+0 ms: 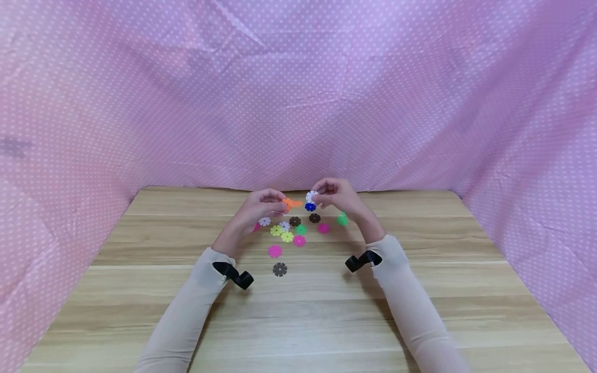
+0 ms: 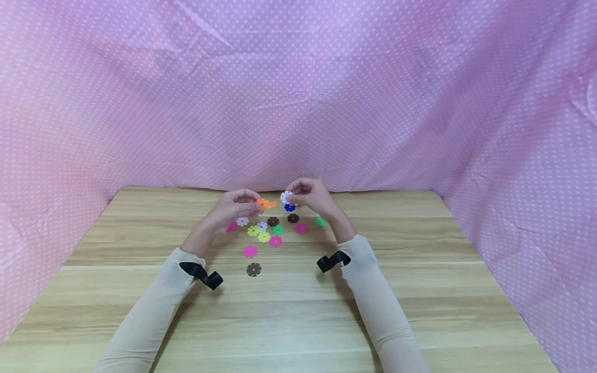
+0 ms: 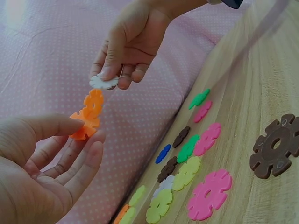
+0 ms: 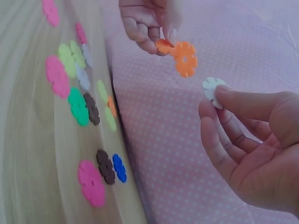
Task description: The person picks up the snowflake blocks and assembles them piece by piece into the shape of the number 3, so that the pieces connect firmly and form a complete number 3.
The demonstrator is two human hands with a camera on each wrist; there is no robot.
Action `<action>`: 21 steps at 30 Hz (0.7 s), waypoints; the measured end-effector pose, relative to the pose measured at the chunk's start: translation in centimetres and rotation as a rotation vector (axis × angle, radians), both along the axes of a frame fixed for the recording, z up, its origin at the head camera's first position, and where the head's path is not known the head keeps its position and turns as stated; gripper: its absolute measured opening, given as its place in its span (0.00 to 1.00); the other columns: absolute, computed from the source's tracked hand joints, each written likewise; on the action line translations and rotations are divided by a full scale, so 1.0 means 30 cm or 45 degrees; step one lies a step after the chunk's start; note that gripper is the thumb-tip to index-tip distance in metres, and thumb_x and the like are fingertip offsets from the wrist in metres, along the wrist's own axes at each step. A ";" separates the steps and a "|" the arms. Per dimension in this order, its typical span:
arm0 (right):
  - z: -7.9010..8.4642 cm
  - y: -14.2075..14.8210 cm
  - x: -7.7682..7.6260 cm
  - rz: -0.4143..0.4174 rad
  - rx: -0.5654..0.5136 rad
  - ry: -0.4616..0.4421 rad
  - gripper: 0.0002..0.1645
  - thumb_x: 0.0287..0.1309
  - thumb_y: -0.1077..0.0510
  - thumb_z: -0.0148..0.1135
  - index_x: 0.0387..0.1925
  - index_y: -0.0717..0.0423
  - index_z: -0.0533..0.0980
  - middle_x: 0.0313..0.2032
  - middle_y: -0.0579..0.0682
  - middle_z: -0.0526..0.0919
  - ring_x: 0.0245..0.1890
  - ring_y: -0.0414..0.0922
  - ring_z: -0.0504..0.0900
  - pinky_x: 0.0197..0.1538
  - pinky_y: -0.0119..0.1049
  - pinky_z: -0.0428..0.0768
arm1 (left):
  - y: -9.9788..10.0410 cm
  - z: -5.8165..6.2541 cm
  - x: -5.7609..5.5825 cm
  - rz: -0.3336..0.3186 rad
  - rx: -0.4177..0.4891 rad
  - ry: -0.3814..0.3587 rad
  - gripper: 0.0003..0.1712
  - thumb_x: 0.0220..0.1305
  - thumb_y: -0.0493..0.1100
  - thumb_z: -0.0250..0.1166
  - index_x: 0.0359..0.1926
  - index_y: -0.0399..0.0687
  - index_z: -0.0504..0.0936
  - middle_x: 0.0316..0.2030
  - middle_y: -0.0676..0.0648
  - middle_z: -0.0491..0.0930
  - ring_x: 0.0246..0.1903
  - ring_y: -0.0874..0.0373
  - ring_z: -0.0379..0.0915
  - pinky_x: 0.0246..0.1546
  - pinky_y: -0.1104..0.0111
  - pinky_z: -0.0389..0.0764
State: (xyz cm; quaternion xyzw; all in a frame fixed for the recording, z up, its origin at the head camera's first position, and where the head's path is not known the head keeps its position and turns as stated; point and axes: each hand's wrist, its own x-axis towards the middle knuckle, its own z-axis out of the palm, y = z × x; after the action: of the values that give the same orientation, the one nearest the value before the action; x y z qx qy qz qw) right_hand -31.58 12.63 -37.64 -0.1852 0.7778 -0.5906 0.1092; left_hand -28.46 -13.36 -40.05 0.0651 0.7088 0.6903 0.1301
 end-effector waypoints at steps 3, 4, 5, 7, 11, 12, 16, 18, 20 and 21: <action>-0.008 -0.007 -0.003 -0.026 -0.079 -0.031 0.13 0.61 0.67 0.69 0.46 0.66 0.79 0.34 0.49 0.84 0.34 0.44 0.85 0.46 0.46 0.89 | -0.003 -0.001 -0.001 0.017 0.006 0.016 0.16 0.66 0.33 0.67 0.53 0.36 0.78 0.40 0.48 0.84 0.41 0.58 0.84 0.61 0.50 0.81; -0.011 -0.009 -0.003 -0.032 -0.104 -0.037 0.12 0.60 0.67 0.69 0.45 0.66 0.78 0.34 0.49 0.84 0.33 0.43 0.85 0.45 0.44 0.89 | -0.003 -0.001 -0.002 0.026 0.019 0.016 0.16 0.66 0.33 0.67 0.53 0.35 0.78 0.40 0.49 0.84 0.40 0.58 0.85 0.61 0.50 0.81; -0.015 -0.011 -0.004 -0.038 -0.128 -0.039 0.12 0.60 0.67 0.70 0.45 0.66 0.78 0.35 0.49 0.85 0.33 0.42 0.85 0.44 0.41 0.89 | -0.004 -0.002 -0.003 0.037 0.028 0.017 0.15 0.66 0.32 0.67 0.53 0.35 0.78 0.39 0.49 0.84 0.40 0.58 0.85 0.61 0.50 0.81; -0.021 -0.015 -0.003 -0.045 -0.172 -0.043 0.12 0.59 0.68 0.70 0.44 0.65 0.78 0.35 0.51 0.85 0.34 0.42 0.85 0.43 0.40 0.89 | -0.005 -0.003 -0.005 0.047 0.043 0.014 0.15 0.66 0.32 0.66 0.53 0.36 0.78 0.38 0.50 0.84 0.39 0.58 0.85 0.61 0.50 0.81; -0.031 -0.018 0.002 -0.052 -0.215 -0.055 0.12 0.57 0.68 0.71 0.42 0.64 0.78 0.35 0.53 0.86 0.34 0.42 0.85 0.46 0.44 0.89 | -0.003 -0.001 -0.005 0.060 0.053 0.012 0.14 0.67 0.32 0.65 0.53 0.37 0.78 0.38 0.50 0.84 0.39 0.59 0.84 0.62 0.49 0.80; -0.033 -0.020 0.003 -0.051 -0.218 -0.061 0.12 0.57 0.68 0.71 0.42 0.64 0.78 0.35 0.53 0.86 0.34 0.42 0.86 0.47 0.46 0.89 | -0.003 0.000 -0.004 0.059 0.050 0.012 0.14 0.67 0.32 0.65 0.53 0.37 0.77 0.39 0.50 0.84 0.39 0.60 0.84 0.62 0.50 0.80; -0.037 -0.027 0.011 -0.035 -0.223 -0.095 0.12 0.58 0.68 0.71 0.42 0.63 0.77 0.34 0.52 0.85 0.34 0.43 0.86 0.54 0.57 0.85 | 0.000 -0.001 -0.003 0.072 0.054 0.005 0.16 0.66 0.32 0.65 0.54 0.35 0.77 0.38 0.50 0.84 0.38 0.59 0.84 0.61 0.51 0.81; -0.038 -0.033 0.014 -0.028 -0.222 -0.103 0.12 0.59 0.68 0.70 0.43 0.64 0.77 0.34 0.51 0.85 0.34 0.44 0.87 0.56 0.61 0.82 | 0.001 -0.003 -0.004 0.081 0.058 0.003 0.17 0.66 0.32 0.65 0.55 0.35 0.77 0.38 0.50 0.84 0.38 0.59 0.84 0.60 0.52 0.82; -0.040 -0.037 0.016 -0.024 -0.227 -0.108 0.11 0.59 0.69 0.69 0.43 0.64 0.77 0.34 0.51 0.85 0.34 0.44 0.87 0.58 0.64 0.80 | 0.003 -0.005 -0.004 0.087 0.057 0.005 0.17 0.66 0.32 0.65 0.55 0.34 0.77 0.38 0.50 0.84 0.38 0.60 0.84 0.59 0.53 0.83; -0.042 -0.038 0.016 -0.024 -0.226 -0.105 0.11 0.60 0.69 0.69 0.43 0.64 0.77 0.34 0.51 0.85 0.34 0.44 0.87 0.58 0.65 0.79 | 0.003 -0.005 -0.004 0.088 0.058 0.007 0.17 0.67 0.32 0.65 0.55 0.34 0.77 0.38 0.51 0.84 0.38 0.60 0.84 0.58 0.53 0.84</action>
State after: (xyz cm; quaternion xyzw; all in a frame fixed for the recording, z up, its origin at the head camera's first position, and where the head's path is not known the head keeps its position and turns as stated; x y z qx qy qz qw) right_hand -31.09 11.48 -38.88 -0.1621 0.7189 -0.6654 0.1188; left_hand -28.58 -13.28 -40.20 0.0457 0.6950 0.7102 0.1027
